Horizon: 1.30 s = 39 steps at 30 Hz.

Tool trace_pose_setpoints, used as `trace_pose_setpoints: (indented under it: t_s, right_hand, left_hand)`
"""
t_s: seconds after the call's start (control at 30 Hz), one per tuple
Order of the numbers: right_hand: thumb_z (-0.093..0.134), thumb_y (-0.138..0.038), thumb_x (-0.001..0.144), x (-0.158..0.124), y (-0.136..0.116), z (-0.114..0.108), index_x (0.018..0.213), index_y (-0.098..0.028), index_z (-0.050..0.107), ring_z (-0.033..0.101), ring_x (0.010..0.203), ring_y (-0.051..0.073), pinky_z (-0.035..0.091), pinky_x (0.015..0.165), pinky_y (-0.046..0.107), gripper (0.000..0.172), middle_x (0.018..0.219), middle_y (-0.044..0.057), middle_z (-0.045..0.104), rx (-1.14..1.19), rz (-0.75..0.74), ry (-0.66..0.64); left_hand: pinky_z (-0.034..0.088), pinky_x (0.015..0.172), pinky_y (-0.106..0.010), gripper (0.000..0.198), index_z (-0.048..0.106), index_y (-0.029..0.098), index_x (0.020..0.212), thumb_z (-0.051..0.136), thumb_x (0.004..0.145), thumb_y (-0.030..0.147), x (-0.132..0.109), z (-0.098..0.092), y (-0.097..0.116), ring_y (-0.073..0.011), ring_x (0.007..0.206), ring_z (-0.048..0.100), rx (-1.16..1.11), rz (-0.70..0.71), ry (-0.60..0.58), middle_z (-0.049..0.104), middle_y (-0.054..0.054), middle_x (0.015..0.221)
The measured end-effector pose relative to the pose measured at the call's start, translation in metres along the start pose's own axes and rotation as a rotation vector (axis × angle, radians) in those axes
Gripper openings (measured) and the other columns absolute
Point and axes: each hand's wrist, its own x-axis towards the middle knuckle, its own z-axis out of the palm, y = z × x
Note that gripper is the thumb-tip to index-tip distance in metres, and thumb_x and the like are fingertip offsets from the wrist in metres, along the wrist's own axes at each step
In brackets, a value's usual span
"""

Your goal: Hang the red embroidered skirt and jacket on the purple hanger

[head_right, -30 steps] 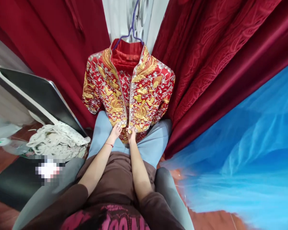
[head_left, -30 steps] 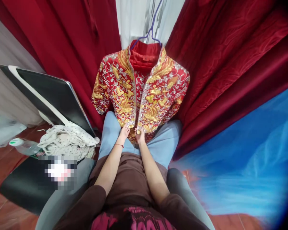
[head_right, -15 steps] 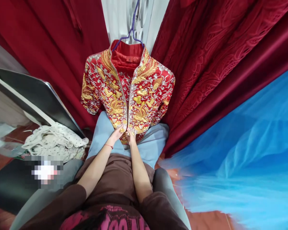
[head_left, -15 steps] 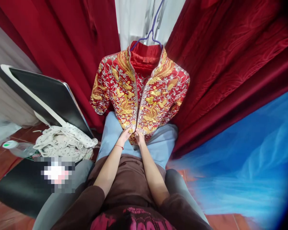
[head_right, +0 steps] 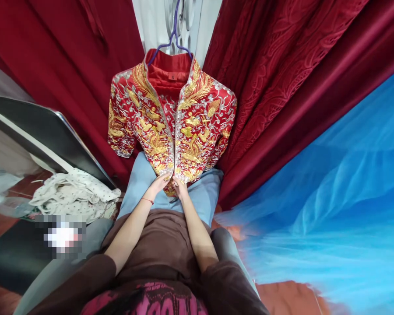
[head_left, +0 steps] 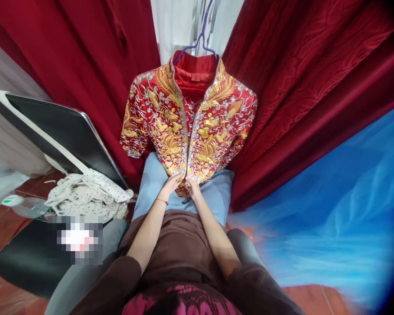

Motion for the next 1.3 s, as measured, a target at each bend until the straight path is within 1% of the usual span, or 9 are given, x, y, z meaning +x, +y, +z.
trace_pose_setpoints:
  t_s: [0.13,0.27,0.4,0.53,0.63,0.8,0.93,1.13,1.3]
  right_hand:
    - [0.085,-0.027,0.063,-0.003,-0.003,0.003,0.079,-0.019,0.069,0.053,0.055,0.008,0.044,0.055,0.020,0.024,0.060,-0.005,0.063,0.024,0.018,-0.023]
    - [0.085,-0.025,0.062,-0.006,-0.005,0.003,0.079,-0.018,0.071,0.053,0.056,0.008,0.045,0.056,0.019,0.023,0.061,-0.005,0.064,0.021,0.045,-0.048]
    - [0.084,-0.023,0.061,-0.011,-0.009,0.003,0.076,-0.017,0.070,0.053,0.056,0.007,0.046,0.055,0.019,0.021,0.064,-0.004,0.065,0.011,0.047,-0.052]
    - [0.085,-0.023,0.061,-0.013,-0.011,0.003,0.077,-0.017,0.070,0.056,0.060,0.007,0.048,0.059,0.018,0.023,0.068,-0.003,0.068,0.003,0.052,-0.061]
    - [0.086,-0.024,0.060,-0.013,-0.012,0.004,0.080,-0.016,0.072,0.057,0.062,0.008,0.049,0.060,0.019,0.026,0.072,-0.002,0.070,0.002,0.050,-0.068]
    - [0.087,-0.027,0.060,-0.011,-0.009,0.003,0.073,-0.017,0.070,0.058,0.061,0.009,0.049,0.059,0.019,0.023,0.064,-0.002,0.067,-0.003,0.033,-0.063]
    - [0.088,-0.026,0.060,-0.009,-0.007,0.002,0.072,-0.018,0.070,0.061,0.064,0.010,0.050,0.062,0.020,0.023,0.066,-0.002,0.068,0.005,0.023,-0.049]
    - [0.089,-0.022,0.058,-0.009,-0.007,0.002,0.073,-0.019,0.072,0.062,0.064,0.010,0.052,0.062,0.021,0.023,0.069,-0.002,0.071,0.036,0.028,-0.037]
    - [0.088,-0.019,0.059,-0.008,-0.007,0.002,0.074,-0.018,0.072,0.061,0.063,0.009,0.051,0.061,0.021,0.022,0.068,-0.002,0.069,0.056,0.031,-0.038]
  left_hand:
    - [0.051,0.084,-0.020,0.008,0.072,0.012,0.082,0.069,0.083,0.005,-0.001,0.000,0.002,-0.0085,0.080,0.066,-0.026,-0.048,0.001,0.073,-0.005,0.086]
    - [0.052,0.074,-0.017,0.014,0.071,0.012,0.082,0.061,0.090,0.006,-0.004,0.002,0.005,-0.0073,0.075,0.064,-0.055,-0.093,-0.012,0.071,-0.005,0.082]
    - [0.051,0.068,-0.016,0.018,0.071,0.012,0.083,0.057,0.093,0.007,-0.009,0.004,0.008,-0.0071,0.072,0.063,-0.060,-0.134,-0.020,0.070,-0.006,0.082]
    - [0.050,0.067,-0.017,0.014,0.071,0.011,0.086,0.060,0.093,0.009,-0.010,0.003,0.007,-0.0080,0.073,0.062,-0.041,-0.175,-0.035,0.071,-0.008,0.086]
    - [0.049,0.064,-0.017,0.014,0.070,0.011,0.084,0.059,0.093,0.009,-0.010,0.003,0.007,-0.0074,0.071,0.061,-0.032,-0.189,-0.043,0.070,-0.007,0.085]
    - [0.049,0.062,-0.018,0.013,0.069,0.012,0.083,0.060,0.091,0.008,-0.009,0.002,0.006,-0.0081,0.067,0.059,-0.016,-0.206,-0.053,0.068,-0.005,0.078]
    - [0.050,0.064,-0.019,0.011,0.068,0.012,0.086,0.060,0.089,0.006,-0.008,0.002,0.007,-0.0097,0.067,0.060,0.000,-0.240,-0.053,0.067,-0.005,0.075]
    - [0.049,0.062,-0.018,0.012,0.067,0.013,0.088,0.057,0.090,0.007,-0.009,0.003,0.008,-0.0103,0.069,0.059,0.000,-0.249,-0.044,0.067,-0.005,0.076]
    - [0.049,0.066,-0.019,0.007,0.067,0.014,0.087,0.061,0.088,0.010,-0.008,0.000,0.007,-0.0109,0.071,0.060,0.011,-0.267,-0.042,0.068,-0.006,0.079]
